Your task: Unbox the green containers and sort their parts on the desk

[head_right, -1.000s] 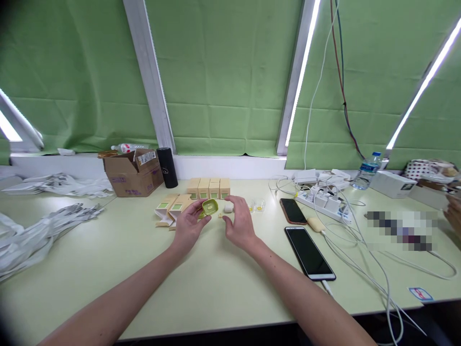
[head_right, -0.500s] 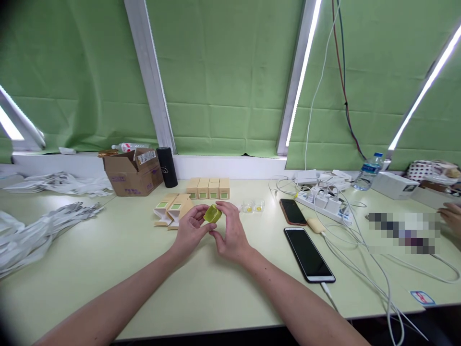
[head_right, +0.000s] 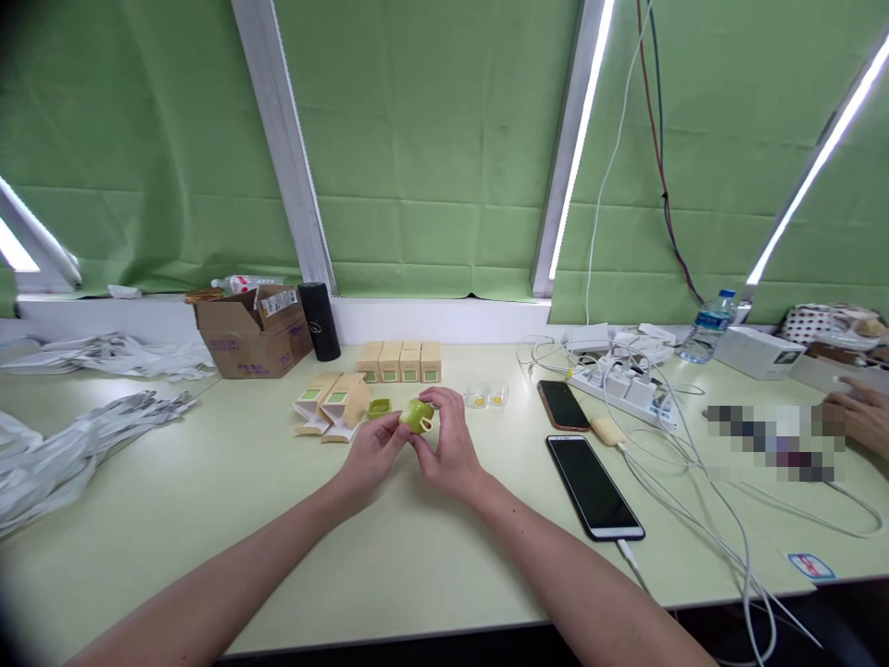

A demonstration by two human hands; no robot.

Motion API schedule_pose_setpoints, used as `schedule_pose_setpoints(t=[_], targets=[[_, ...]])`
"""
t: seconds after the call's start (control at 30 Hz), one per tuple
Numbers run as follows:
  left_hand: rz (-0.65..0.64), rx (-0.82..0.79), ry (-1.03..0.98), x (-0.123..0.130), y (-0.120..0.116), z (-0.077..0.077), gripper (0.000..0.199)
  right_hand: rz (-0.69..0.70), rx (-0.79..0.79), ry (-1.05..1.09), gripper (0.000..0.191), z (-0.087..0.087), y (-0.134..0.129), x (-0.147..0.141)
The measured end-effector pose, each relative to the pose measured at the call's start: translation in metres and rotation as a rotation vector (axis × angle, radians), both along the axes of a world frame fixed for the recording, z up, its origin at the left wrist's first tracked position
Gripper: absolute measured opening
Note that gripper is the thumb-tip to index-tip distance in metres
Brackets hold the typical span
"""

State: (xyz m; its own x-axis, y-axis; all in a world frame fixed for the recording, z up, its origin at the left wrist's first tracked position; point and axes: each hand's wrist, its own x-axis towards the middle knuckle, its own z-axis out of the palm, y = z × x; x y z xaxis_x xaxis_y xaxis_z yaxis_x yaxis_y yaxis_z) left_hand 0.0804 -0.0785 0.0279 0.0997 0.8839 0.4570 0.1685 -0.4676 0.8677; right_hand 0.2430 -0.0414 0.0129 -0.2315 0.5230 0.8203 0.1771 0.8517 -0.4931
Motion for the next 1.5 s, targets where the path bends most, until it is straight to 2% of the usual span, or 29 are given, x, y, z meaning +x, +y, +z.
schedule_pose_setpoints(t=[0.1,0.17,0.3,0.4,0.57,1.03,1.33,1.5], targets=[[0.04,0.033,-0.017,-0.001,0.002,-0.002,0.047,-0.013,-0.002,0.001,0.046,0.004,-0.002,0.003],[0.118,0.094,-0.016,-0.001,0.003,-0.002,0.043,-0.026,-0.01,0.003,0.044,0.007,-0.003,0.005],[0.287,0.269,0.121,-0.004,0.002,0.002,0.033,-0.041,-0.034,0.005,0.044,0.007,-0.002,0.006],[0.336,0.338,0.189,-0.005,0.001,0.004,0.03,-0.025,-0.057,0.001,0.044,0.004,-0.001,0.006],[0.334,0.392,0.241,-0.006,0.002,0.003,0.019,0.012,-0.07,0.014,0.044,0.003,0.001,0.006],[0.37,0.421,0.218,-0.006,0.001,0.005,0.007,0.033,-0.06,0.017,0.04,0.004,0.003,0.008],[0.291,0.221,0.029,-0.01,0.007,-0.003,0.01,0.077,-0.049,0.019,0.041,0.002,0.003,0.007],[0.259,0.17,-0.022,-0.011,0.008,-0.005,0.012,0.077,-0.042,0.008,0.04,0.0,0.004,0.008]])
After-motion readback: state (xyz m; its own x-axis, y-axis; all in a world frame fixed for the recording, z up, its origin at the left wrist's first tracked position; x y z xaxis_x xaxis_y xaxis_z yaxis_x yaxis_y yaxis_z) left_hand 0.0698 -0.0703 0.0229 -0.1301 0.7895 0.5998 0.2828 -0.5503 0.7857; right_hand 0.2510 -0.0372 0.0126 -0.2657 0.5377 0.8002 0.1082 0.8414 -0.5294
